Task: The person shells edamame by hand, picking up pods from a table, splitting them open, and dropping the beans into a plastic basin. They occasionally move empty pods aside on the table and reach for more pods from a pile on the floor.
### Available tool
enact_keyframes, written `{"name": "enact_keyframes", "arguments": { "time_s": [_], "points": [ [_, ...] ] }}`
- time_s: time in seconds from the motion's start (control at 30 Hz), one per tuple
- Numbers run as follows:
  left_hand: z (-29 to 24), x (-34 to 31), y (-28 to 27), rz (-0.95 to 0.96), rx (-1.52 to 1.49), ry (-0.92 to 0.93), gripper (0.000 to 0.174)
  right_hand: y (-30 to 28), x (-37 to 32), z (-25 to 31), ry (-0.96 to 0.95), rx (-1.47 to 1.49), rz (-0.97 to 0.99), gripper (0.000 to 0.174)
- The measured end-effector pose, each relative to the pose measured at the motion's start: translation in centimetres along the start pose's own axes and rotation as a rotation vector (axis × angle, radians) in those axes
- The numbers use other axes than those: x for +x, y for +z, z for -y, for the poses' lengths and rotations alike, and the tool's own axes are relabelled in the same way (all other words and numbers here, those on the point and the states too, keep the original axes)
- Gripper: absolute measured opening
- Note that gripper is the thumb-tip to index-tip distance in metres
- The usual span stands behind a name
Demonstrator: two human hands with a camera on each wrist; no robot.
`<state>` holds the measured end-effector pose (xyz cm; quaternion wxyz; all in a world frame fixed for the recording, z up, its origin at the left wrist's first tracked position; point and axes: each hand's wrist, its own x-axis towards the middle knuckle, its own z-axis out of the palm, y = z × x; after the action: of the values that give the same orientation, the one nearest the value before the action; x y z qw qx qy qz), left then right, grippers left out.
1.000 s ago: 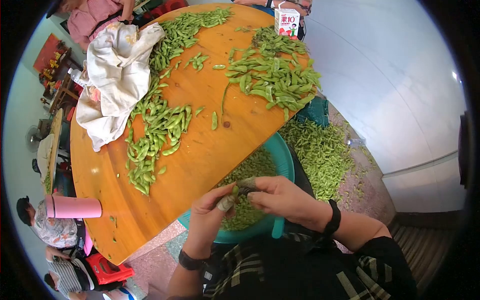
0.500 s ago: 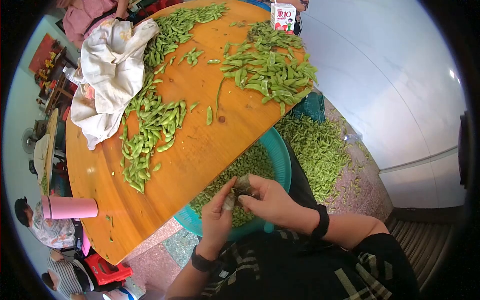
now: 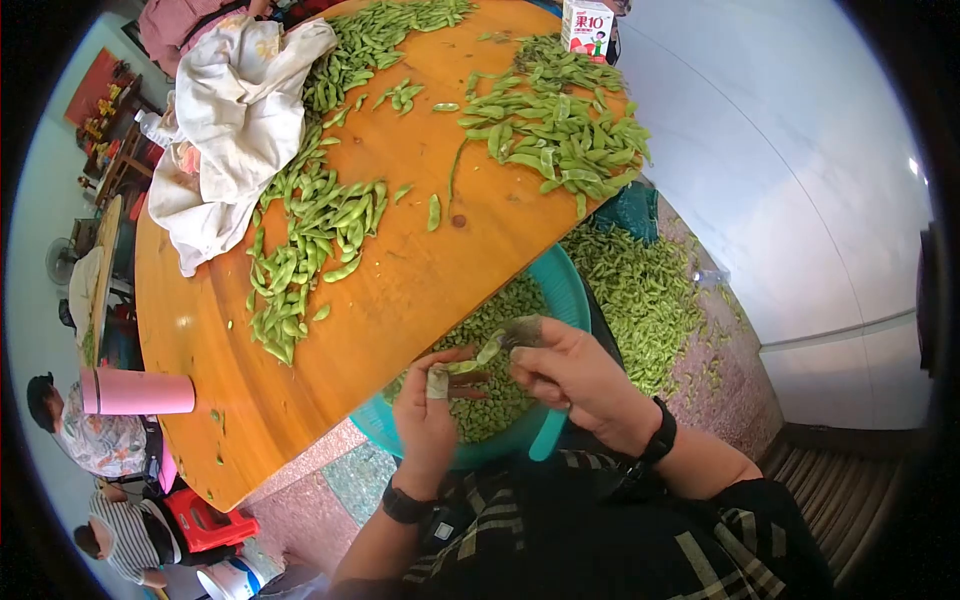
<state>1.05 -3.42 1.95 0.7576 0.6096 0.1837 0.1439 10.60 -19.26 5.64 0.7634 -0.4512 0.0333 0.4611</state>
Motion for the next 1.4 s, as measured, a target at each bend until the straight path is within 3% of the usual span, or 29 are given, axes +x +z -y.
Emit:
{"name": "enact_keyframes", "arguments": {
  "time_s": [0.13, 0.23, 0.37, 0.47, 0.53, 0.6, 0.73, 0.83, 1.03, 1.1, 1.13, 1.2, 1.3, 1.4],
  "points": [
    [0.7, -0.3, -1.6, -0.001, 0.166, 0.059, 0.022, -1.5, -0.4, 0.9, -0.015, 0.017, -0.072, 0.018],
    [0.4, -0.6, -2.5, 0.017, 0.188, -0.021, 0.021, -2.8, -0.6, 1.7, -0.155, -0.099, -0.144, 0.020],
    [-0.4, -0.5, -1.3, 0.039, 0.125, -0.090, 0.020, -1.4, -0.7, 0.8, -0.052, -0.353, -0.041, 0.025],
    [-0.3, -0.5, -0.5, 0.077, 0.230, -0.043, 0.018, -0.7, 0.4, -0.9, -0.164, -0.411, 0.005, 0.022],
    [-0.3, -0.5, -0.5, 0.080, 0.318, -0.010, 0.016, -0.8, 0.2, -0.6, -0.122, -0.524, -0.014, 0.021],
    [-0.2, -0.3, -0.8, 0.149, 0.525, 0.167, 0.016, -0.2, 0.0, -0.4, -0.136, -0.558, -0.022, 0.018],
    [-0.8, -0.4, 0.0, 0.164, 0.482, 0.146, 0.017, -0.2, 0.2, -0.6, -0.077, -0.472, -0.029, 0.014],
    [-0.8, -0.4, 0.4, 0.177, 0.610, 0.243, 0.019, -1.1, 0.4, -1.3, 0.096, -0.394, 0.001, 0.013],
    [-0.2, -0.3, 0.2, 0.169, 0.665, 0.040, 0.020, -1.9, 1.3, -2.9, -0.104, -0.630, -0.069, 0.013],
    [0.5, -0.2, -0.1, 0.088, 0.631, -0.014, 0.014, -2.1, 1.6, -3.1, -0.421, -0.924, -0.178, 0.013],
    [0.7, -0.2, -0.3, 0.089, 0.631, -0.010, 0.014, -2.0, 1.7, -2.9, -0.425, -0.925, -0.179, 0.013],
    [1.0, -0.2, -0.6, 0.071, 0.669, 0.138, 0.013, -1.7, 1.7, -2.3, -0.636, -1.138, -0.319, 0.015],
    [0.7, -0.2, 0.2, 0.174, 0.593, 0.047, 0.018, -1.0, 1.5, -2.6, -0.756, -1.229, -0.268, 0.015],
    [1.4, 0.5, -0.4, 0.261, 0.557, 0.008, 0.021, -0.7, 1.1, -2.8, -0.750, -1.208, -0.161, 0.015]
  ]
}}
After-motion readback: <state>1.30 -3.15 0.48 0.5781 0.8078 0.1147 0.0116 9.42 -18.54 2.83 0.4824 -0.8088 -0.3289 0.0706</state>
